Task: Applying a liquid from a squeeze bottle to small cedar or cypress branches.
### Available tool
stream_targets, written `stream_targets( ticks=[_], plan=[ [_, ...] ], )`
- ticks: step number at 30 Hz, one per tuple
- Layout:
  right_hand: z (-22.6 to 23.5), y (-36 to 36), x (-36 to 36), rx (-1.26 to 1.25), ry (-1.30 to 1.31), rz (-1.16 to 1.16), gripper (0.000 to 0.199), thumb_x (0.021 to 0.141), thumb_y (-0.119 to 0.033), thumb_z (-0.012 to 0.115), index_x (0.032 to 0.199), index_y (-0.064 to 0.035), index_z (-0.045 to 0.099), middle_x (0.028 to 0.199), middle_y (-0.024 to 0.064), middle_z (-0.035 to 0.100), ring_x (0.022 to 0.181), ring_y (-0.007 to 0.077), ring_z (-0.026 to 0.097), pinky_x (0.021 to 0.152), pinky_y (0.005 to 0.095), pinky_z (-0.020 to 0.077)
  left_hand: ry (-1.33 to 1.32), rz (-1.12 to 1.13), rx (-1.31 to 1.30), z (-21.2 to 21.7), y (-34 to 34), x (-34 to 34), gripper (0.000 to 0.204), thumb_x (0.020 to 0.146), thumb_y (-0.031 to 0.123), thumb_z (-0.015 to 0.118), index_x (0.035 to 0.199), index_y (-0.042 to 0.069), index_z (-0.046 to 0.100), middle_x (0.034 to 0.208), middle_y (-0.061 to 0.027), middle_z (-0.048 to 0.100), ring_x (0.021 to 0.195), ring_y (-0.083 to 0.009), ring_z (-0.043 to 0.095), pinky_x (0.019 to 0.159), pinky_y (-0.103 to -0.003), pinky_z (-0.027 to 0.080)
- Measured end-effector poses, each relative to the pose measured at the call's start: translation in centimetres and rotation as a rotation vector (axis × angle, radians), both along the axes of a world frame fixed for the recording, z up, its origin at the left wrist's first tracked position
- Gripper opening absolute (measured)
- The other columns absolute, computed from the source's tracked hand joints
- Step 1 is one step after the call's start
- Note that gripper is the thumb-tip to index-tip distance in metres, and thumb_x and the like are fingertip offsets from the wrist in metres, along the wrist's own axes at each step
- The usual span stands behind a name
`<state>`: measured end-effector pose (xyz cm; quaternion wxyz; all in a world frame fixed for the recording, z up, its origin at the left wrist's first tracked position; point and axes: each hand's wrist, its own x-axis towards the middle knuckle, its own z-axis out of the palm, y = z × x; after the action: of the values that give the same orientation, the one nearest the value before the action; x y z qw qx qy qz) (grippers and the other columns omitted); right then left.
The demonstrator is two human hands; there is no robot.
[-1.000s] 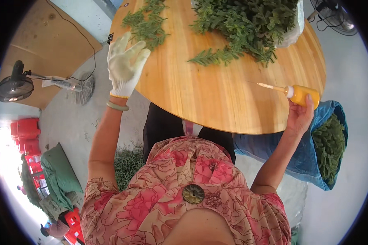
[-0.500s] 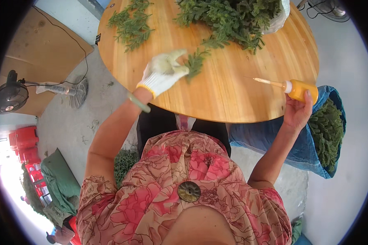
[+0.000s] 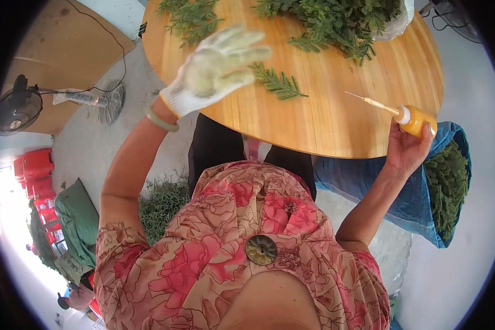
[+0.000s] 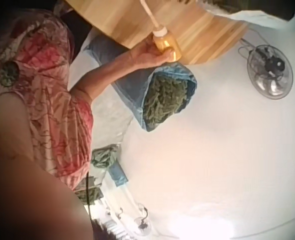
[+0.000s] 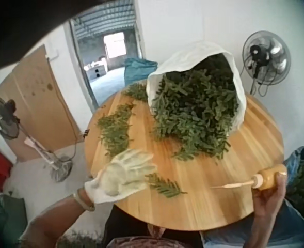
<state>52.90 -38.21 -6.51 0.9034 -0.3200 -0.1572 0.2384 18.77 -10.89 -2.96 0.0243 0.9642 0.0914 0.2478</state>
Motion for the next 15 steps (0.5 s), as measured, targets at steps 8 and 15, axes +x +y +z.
stream_targets(
  ticks=[8,15],
  plan=[
    [-0.1,1.5,-1.0,-0.04,0.022,0.041,0.042,0.089,-0.024,0.072,0.123,-0.003,0.057,0.119,0.0154,0.066,0.113,0.0333,0.064,0.094,0.0489,0.0556,0.398,-0.172,-0.082,-3.3,1.1,-0.1,0.089,0.071,0.069,0.072,0.145,0.024,0.054,0.162,-0.0144,0.03,0.151,-0.039,0.018,0.125,-0.052,0.008],
    [0.1,5.3,-3.6,-0.133,0.033,0.075,0.037,0.09,-0.025,0.07,0.12,-0.0056,0.06,0.118,0.0134,0.067,0.112,0.0308,0.065,0.094,0.0506,0.0542,0.269,-0.034,-0.13,-4.1,-1.5,-0.5,0.087,0.072,0.064,0.074,0.145,0.022,0.055,0.16,-0.0216,0.03,0.149,-0.043,0.024,0.124,-0.055,0.014]
  ],
)
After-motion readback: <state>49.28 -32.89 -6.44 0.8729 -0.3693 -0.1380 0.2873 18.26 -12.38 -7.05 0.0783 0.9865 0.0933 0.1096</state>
